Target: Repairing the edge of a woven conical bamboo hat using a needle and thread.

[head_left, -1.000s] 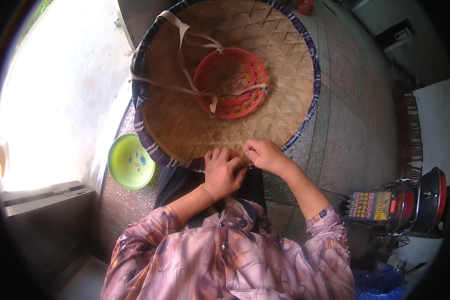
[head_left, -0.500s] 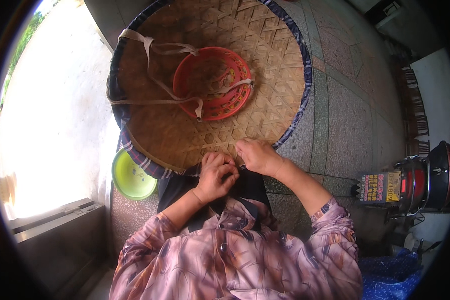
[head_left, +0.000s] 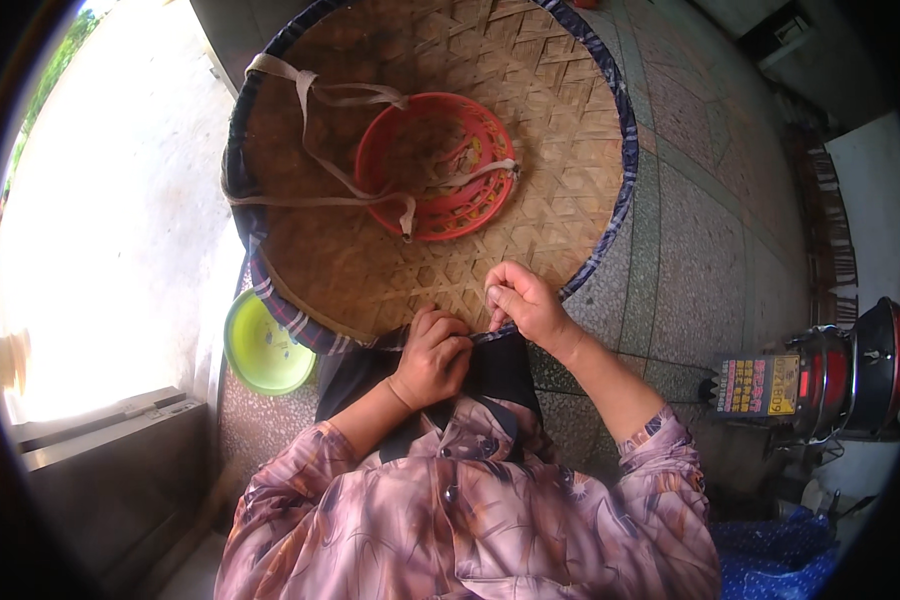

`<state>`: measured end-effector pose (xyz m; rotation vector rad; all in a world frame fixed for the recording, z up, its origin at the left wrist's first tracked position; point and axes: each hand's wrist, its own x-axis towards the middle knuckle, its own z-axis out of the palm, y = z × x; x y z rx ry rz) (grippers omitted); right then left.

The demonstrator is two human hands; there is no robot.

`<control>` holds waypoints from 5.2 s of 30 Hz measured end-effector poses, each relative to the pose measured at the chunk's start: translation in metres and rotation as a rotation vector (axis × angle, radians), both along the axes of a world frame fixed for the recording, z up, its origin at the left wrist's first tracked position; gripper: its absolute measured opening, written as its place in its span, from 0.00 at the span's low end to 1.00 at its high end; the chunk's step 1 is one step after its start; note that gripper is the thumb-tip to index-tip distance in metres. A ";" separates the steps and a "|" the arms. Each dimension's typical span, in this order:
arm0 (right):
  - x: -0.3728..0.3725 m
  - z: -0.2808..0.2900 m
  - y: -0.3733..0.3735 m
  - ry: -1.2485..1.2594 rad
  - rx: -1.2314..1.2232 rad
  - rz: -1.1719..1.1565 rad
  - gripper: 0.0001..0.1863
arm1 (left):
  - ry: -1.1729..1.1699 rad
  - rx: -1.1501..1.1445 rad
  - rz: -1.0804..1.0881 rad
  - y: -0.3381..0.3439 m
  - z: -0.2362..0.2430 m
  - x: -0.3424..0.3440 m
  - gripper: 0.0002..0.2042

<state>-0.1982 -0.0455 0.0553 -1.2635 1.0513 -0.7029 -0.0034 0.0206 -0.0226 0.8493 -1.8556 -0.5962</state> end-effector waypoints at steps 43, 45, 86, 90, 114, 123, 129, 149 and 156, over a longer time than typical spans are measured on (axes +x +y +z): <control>0.024 -0.020 0.057 0.265 -0.604 0.025 0.18 | -0.160 -0.214 -0.040 0.035 0.065 0.080 0.14; 0.023 -0.019 0.057 0.245 -0.588 0.026 0.17 | -0.302 -0.182 -0.187 0.047 0.058 0.072 0.15; 0.012 -0.003 0.058 0.388 -0.866 0.055 0.12 | -0.492 -0.431 0.020 0.026 0.078 0.096 0.16; 0.007 0.000 0.054 0.396 -0.858 0.071 0.12 | -0.490 -0.254 -0.132 0.041 0.071 0.063 0.21; 0.011 -0.007 0.050 0.520 -0.892 0.187 0.09 | -0.502 0.132 0.194 0.028 0.055 0.044 0.20; 0.006 0.000 0.045 0.466 -0.821 0.198 0.05 | -0.461 0.133 0.220 0.028 0.058 0.041 0.18; 0.007 0.013 0.044 0.481 -0.781 0.230 0.08 | -0.444 0.091 0.204 0.027 0.056 0.042 0.12; 0.015 -0.002 0.041 0.670 -0.816 0.313 0.04 | -0.411 0.168 0.187 0.023 0.050 0.036 0.08; 0.009 0.002 0.039 0.681 -0.897 0.260 0.03 | -0.436 -0.123 0.156 0.031 0.048 0.027 0.17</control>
